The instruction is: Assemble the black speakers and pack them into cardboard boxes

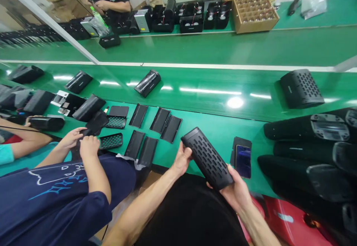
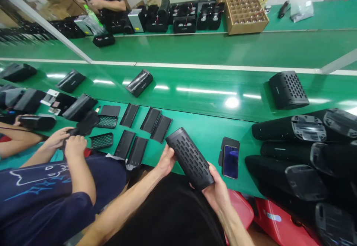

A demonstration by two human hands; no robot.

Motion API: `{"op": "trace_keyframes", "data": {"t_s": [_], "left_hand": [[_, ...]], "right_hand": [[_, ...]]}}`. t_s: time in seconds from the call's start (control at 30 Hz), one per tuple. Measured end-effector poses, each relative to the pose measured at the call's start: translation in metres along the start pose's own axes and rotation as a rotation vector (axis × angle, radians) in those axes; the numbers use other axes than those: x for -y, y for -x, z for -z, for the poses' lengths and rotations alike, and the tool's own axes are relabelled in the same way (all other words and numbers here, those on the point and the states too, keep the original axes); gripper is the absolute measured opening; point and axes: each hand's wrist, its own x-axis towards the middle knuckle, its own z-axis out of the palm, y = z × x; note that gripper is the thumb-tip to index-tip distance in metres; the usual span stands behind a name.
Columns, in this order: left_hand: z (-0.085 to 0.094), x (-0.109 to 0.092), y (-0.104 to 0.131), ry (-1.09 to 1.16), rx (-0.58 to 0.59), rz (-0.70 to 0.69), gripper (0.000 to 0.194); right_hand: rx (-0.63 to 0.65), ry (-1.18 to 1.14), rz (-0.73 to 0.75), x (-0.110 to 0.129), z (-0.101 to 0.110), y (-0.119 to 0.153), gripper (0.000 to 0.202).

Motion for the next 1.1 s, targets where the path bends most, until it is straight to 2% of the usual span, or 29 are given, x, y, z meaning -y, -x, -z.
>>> {"op": "trace_keyframes", "data": {"t_s": [0.07, 0.13, 0.2, 0.27, 0.33, 0.37, 0.43, 0.47, 0.53, 0.63, 0.73, 0.83, 0.93, 1.03, 1.1], "left_hand": [[-0.002, -0.017, -0.005, -0.056, 0.129, -0.036, 0.091], [0.0, -0.049, -0.011, -0.208, 0.289, -0.087, 0.089], [-0.001, -0.087, -0.015, -0.512, 0.477, -0.105, 0.095], [-0.008, -0.117, -0.016, -0.962, 0.633, -0.074, 0.102], [-0.018, -0.131, -0.015, -1.339, 0.786, -0.043, 0.104], [-0.022, -0.131, -0.014, -1.465, 0.852, -0.014, 0.106], [-0.021, -0.125, -0.013, -1.569, 0.917, 0.089, 0.111], [-0.015, -0.121, -0.013, -1.551, 0.917, 0.16, 0.113], [0.008, -0.114, -0.013, -1.411, 0.826, 0.241, 0.107], [0.047, -0.107, -0.003, -1.025, 0.637, 0.218, 0.087], [0.064, -0.093, 0.02, -0.713, 0.496, 0.165, 0.085], [0.056, -0.075, 0.042, -0.593, 0.397, 0.109, 0.087], [0.041, -0.063, 0.053, -0.551, 0.351, 0.086, 0.085], [0.028, -0.054, 0.055, -0.588, 0.325, 0.054, 0.076], [0.019, -0.049, 0.051, -0.625, 0.283, 0.062, 0.072]], "right_hand": [[0.132, 0.076, -0.025, -0.008, -0.01, -0.003, 0.049], [0.217, 0.292, 0.013, -0.001, -0.014, -0.005, 0.051], [0.194, 0.515, 0.18, 0.02, -0.015, -0.004, 0.064], [0.138, 0.659, 0.396, 0.047, -0.019, 0.002, 0.086], [0.17, 0.827, 0.495, 0.067, -0.025, 0.011, 0.097], [0.205, 0.931, 0.475, 0.072, -0.028, 0.015, 0.098], [0.244, 1.067, 0.345, 0.068, -0.031, 0.021, 0.093], [0.236, 1.06, 0.275, 0.062, -0.03, 0.023, 0.091], [0.161, 0.934, 0.202, 0.044, -0.02, 0.027, 0.086], [0.032, 0.735, 0.223, 0.024, 0.002, 0.033, 0.079], [0.005, 0.721, 0.271, 0.021, 0.019, 0.039, 0.088], [0.008, 0.761, 0.323, 0.027, 0.026, 0.047, 0.097], [-0.027, 0.8, 0.364, 0.034, 0.03, 0.052, 0.086], [-0.082, 0.797, 0.397, 0.04, 0.034, 0.048, 0.073], [-0.115, 0.704, 0.345, 0.046, 0.037, 0.04, 0.065]]}}
